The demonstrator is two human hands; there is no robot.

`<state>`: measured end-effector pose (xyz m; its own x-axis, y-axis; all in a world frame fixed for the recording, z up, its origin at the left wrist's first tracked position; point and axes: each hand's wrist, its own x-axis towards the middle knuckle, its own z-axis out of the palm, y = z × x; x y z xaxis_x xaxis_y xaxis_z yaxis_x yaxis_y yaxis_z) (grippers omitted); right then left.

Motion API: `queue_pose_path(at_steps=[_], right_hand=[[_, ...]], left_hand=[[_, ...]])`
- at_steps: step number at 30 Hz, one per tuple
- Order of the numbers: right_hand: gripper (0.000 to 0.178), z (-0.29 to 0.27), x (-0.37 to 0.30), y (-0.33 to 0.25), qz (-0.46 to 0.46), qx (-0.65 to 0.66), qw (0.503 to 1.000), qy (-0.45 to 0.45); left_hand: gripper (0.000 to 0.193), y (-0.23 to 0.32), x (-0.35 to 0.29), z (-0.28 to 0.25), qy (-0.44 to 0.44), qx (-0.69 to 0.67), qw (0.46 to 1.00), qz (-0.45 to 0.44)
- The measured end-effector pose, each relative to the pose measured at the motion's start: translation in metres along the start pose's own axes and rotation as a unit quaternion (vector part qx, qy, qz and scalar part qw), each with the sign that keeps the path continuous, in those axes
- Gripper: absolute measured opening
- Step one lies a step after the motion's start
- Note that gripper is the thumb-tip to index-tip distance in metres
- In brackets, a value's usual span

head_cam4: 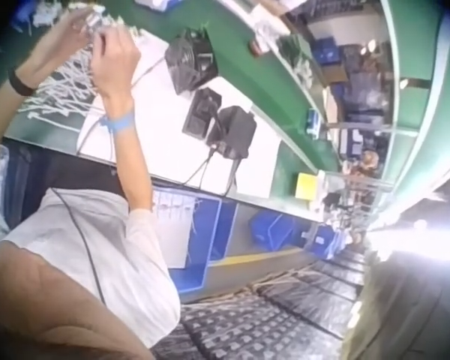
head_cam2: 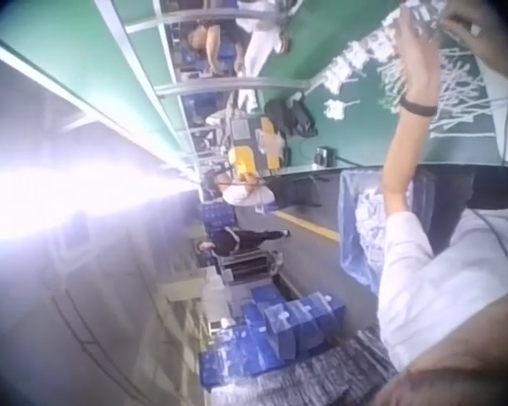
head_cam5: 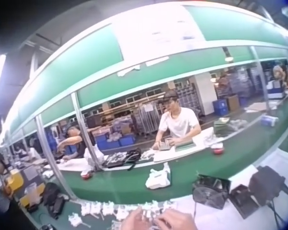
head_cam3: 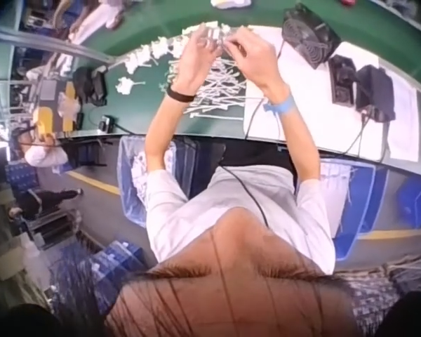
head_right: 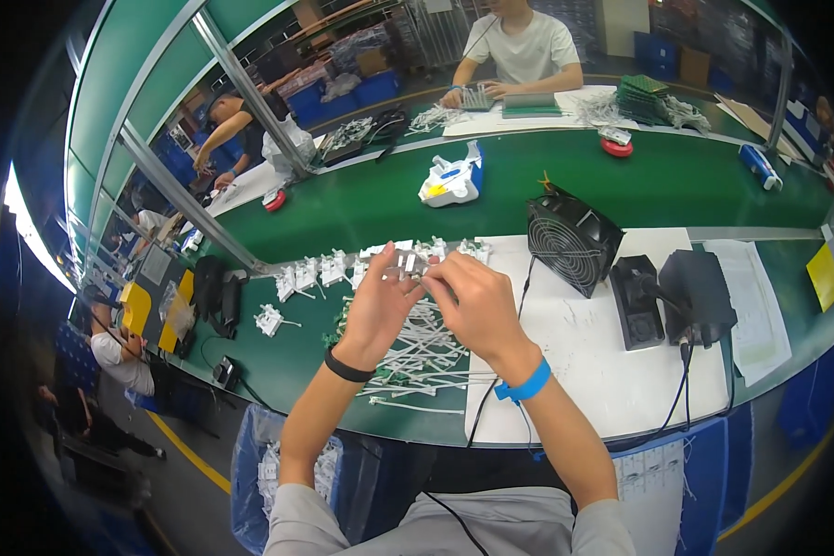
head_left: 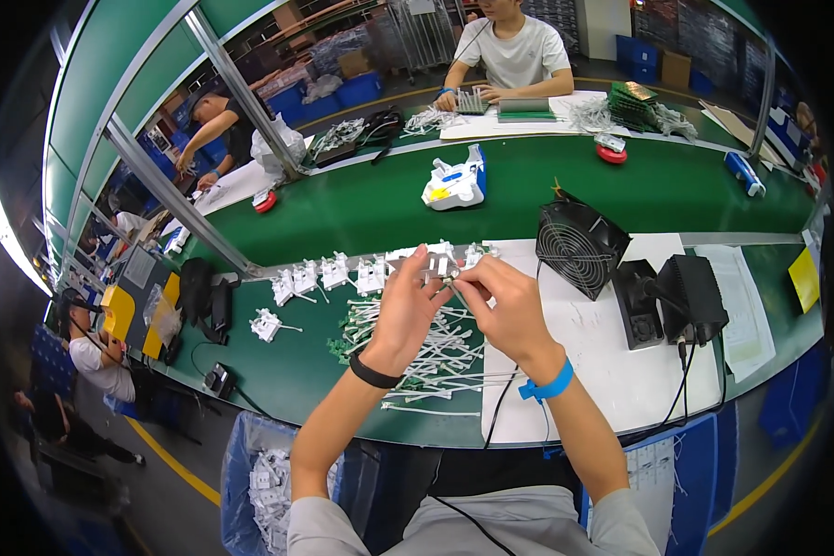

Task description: Soldering wires to LED circuit boards and organizing the completed units into a storage container.

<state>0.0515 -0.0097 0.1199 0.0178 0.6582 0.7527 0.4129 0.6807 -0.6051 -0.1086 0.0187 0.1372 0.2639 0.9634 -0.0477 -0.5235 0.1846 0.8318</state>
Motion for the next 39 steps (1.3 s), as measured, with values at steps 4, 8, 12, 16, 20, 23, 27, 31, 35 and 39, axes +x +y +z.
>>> queue_pose_path(at_steps=[4,8,12,16,20,23,27,31,35,39], right_hand=[[0.006,0.003,-0.002,0.001,0.005,-0.011,1.0,0.013],[0.007,0.004,0.001,-0.008,-0.01,-0.083,0.996,-0.004],[0.015,0.013,0.001,-0.001,-0.013,-0.083,0.991,0.107],[0.015,-0.003,-0.009,0.013,0.099,-0.015,0.995,-0.028],[0.016,-0.018,-0.01,0.018,0.158,0.032,0.978,-0.132],[0.018,-0.018,-0.014,0.019,0.176,0.042,0.965,-0.19],[0.023,-0.012,-0.021,0.028,0.184,0.045,0.976,-0.11],[0.031,-0.015,-0.024,0.019,0.321,0.083,0.935,-0.126],[0.027,0.0,-0.041,0.011,0.23,-0.039,0.969,-0.076],[0.025,0.014,-0.046,-0.005,0.107,-0.197,0.974,-0.013]], left_hand=[[0.026,-0.008,-0.006,0.001,0.01,-0.02,1.0,-0.003],[0.027,-0.011,-0.01,-0.004,-0.002,-0.038,0.999,-0.02],[0.034,-0.015,-0.013,-0.006,-0.011,-0.042,0.998,-0.044],[0.062,-0.023,-0.012,-0.028,0.044,0.109,0.991,-0.066],[0.056,-0.022,-0.007,-0.045,-0.05,0.471,0.867,0.156],[0.031,-0.025,-0.007,-0.045,-0.107,0.359,0.927,0.015],[0.019,-0.042,-0.003,-0.042,-0.057,0.339,0.933,0.107],[0.014,-0.056,0.014,-0.053,0.023,0.349,0.918,0.187],[0.015,-0.07,0.022,-0.033,0.078,0.355,0.898,0.248],[0.016,-0.08,0.032,-0.022,0.093,0.302,0.919,0.236]])
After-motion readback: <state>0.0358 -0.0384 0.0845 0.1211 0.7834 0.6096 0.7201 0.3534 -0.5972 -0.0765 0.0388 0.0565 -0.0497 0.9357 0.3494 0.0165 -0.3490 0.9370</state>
